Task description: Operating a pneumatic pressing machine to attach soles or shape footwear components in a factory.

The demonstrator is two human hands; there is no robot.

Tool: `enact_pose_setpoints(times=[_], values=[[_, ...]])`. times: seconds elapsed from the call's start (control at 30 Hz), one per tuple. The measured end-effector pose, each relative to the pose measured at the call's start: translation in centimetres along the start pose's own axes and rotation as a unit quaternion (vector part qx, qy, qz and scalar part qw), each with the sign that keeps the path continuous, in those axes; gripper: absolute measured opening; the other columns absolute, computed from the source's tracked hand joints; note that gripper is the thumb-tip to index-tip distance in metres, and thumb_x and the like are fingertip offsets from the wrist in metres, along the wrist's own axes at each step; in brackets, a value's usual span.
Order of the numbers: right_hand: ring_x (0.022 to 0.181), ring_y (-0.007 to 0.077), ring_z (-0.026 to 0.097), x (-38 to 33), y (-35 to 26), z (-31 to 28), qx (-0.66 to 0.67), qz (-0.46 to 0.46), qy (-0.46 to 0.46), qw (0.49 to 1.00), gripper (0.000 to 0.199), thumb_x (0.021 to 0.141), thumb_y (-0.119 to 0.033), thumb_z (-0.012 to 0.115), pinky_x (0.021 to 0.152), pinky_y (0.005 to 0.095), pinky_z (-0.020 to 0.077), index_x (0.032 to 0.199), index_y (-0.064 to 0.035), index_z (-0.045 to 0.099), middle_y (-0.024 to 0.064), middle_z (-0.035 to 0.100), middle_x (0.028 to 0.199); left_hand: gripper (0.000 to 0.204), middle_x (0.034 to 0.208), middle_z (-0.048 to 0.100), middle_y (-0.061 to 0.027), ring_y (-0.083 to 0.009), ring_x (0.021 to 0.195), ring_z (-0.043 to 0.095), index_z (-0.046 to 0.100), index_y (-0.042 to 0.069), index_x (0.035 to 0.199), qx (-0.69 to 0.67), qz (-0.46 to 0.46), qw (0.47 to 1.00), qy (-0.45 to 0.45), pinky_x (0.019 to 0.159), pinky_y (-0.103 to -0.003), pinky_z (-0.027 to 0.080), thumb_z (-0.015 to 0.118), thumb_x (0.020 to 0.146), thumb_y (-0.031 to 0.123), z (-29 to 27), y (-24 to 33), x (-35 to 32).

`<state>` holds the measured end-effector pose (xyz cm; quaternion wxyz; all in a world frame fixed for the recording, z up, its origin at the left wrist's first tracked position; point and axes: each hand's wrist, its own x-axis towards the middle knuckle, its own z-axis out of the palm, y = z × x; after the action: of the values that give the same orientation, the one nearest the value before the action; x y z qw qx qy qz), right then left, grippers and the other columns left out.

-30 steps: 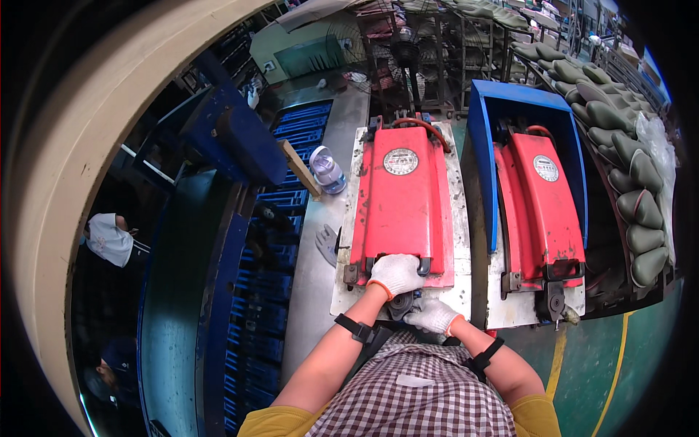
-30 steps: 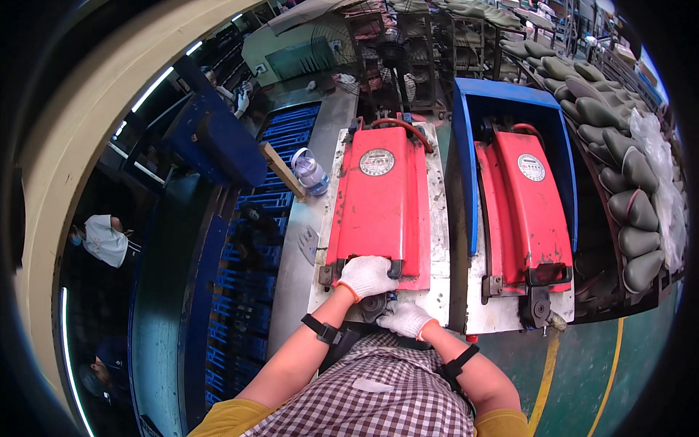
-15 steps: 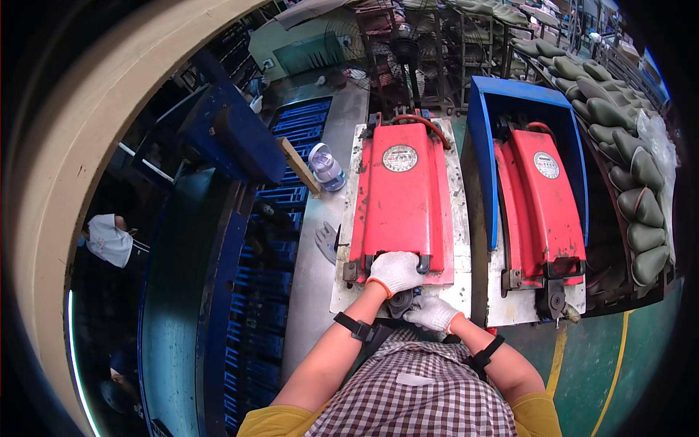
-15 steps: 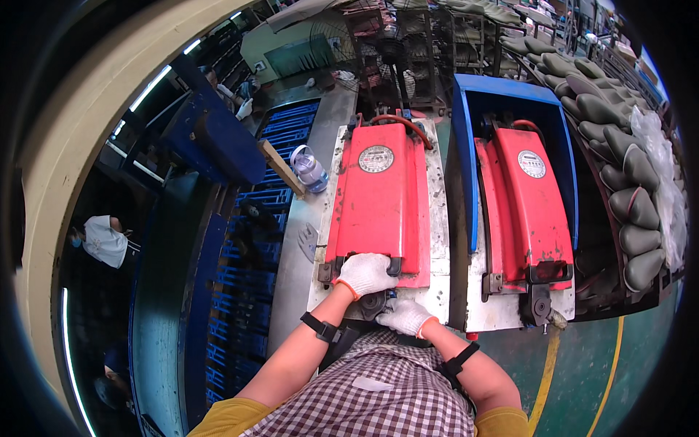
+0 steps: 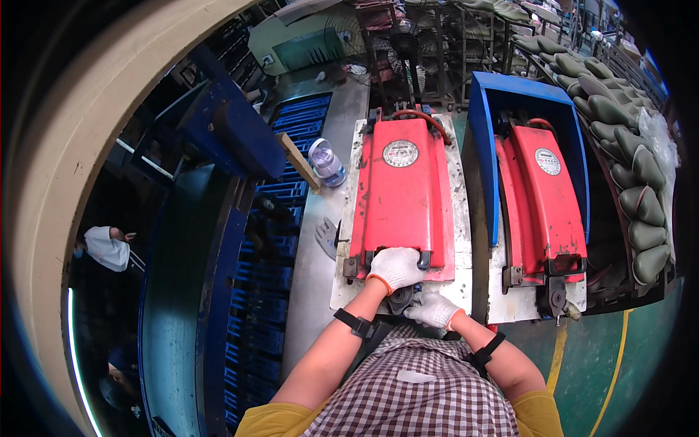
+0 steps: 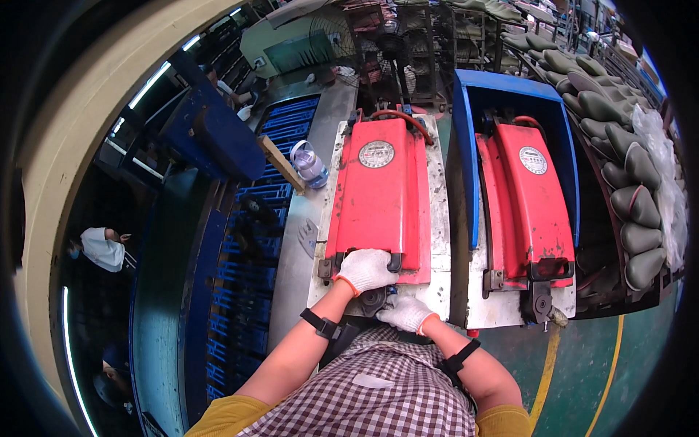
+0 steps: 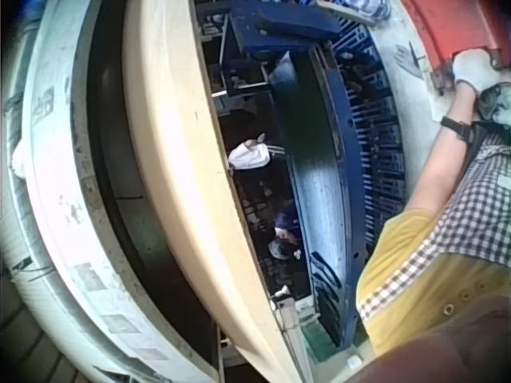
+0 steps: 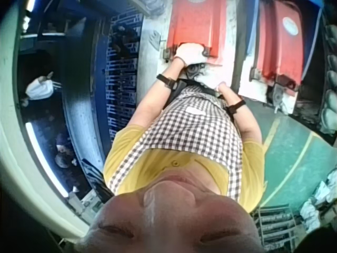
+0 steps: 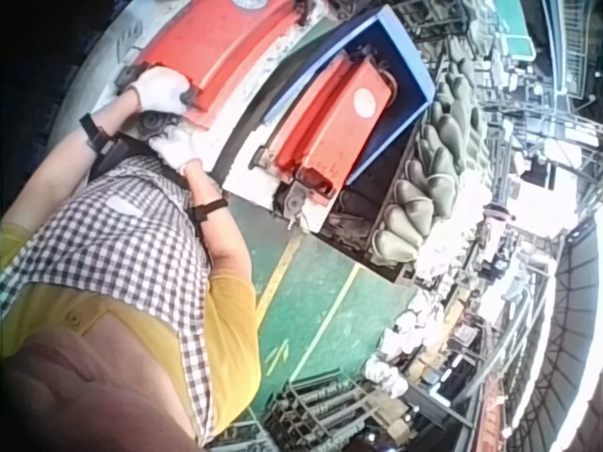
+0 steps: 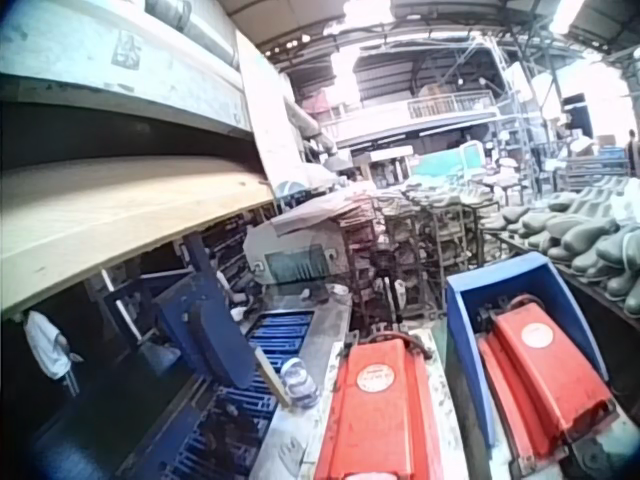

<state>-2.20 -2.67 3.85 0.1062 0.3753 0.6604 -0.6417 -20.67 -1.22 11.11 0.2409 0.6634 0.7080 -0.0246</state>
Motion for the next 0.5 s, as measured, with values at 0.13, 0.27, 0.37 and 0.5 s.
enact_pose_setpoints(times=[0.13, 0.27, 0.37, 0.5], values=[[0.068, 0.0182, 0.069, -0.11, -0.08, -0.05, -0.006, 0.004, 0.000, 1.000, 0.048, 0.094, -0.041, 0.075, 0.066, 0.0341, 0.0573, 0.121, -0.0009, 0.071, 0.0068, 0.072, 0.080, 0.048, 0.095, 0.079, -0.0185, -0.0378, 0.090, 0.078, 0.082, 0.010, 0.097, -0.001, -0.001, 1.000, 0.001, 0.081, -0.050, 0.061, 0.072, 0.078, 0.053, -0.05, 0.05, -0.06], [0.067, 0.0180, 0.068, -0.17, -0.20, -0.13, 0.007, -0.003, -0.008, 1.000, 0.047, 0.094, -0.040, 0.075, 0.065, 0.0339, 0.0566, 0.120, -0.0009, 0.071, 0.0063, 0.071, 0.079, 0.048, 0.095, 0.079, -0.0184, -0.0378, 0.090, 0.078, 0.082, 0.010, 0.097, -0.002, 0.001, 1.000, 0.008, 0.081, -0.050, 0.061, 0.072, 0.078, 0.053, -0.06, 0.06, -0.13], [0.067, 0.0178, 0.067, -0.19, -0.24, -0.15, 0.010, -0.005, -0.010, 1.000, 0.046, 0.094, -0.040, 0.075, 0.065, 0.0339, 0.0563, 0.119, -0.0008, 0.071, 0.0062, 0.070, 0.078, 0.048, 0.095, 0.079, -0.0185, -0.0378, 0.091, 0.078, 0.082, 0.010, 0.097, -0.001, -0.001, 1.000, 0.003, 0.081, -0.050, 0.061, 0.072, 0.078, 0.053, -0.06, 0.08, -0.14], [0.067, 0.0179, 0.068, -0.17, -0.19, -0.10, 0.013, -0.007, -0.008, 1.000, 0.046, 0.094, -0.040, 0.075, 0.065, 0.0340, 0.0565, 0.117, -0.0001, 0.070, 0.0068, 0.070, 0.078, 0.048, 0.096, 0.079, -0.0186, -0.0376, 0.091, 0.078, 0.082, 0.010, 0.097, 0.002, 0.000, 1.000, 0.004, 0.081, -0.050, 0.061, 0.072, 0.078, 0.053, -0.09, 0.10, -0.13]])
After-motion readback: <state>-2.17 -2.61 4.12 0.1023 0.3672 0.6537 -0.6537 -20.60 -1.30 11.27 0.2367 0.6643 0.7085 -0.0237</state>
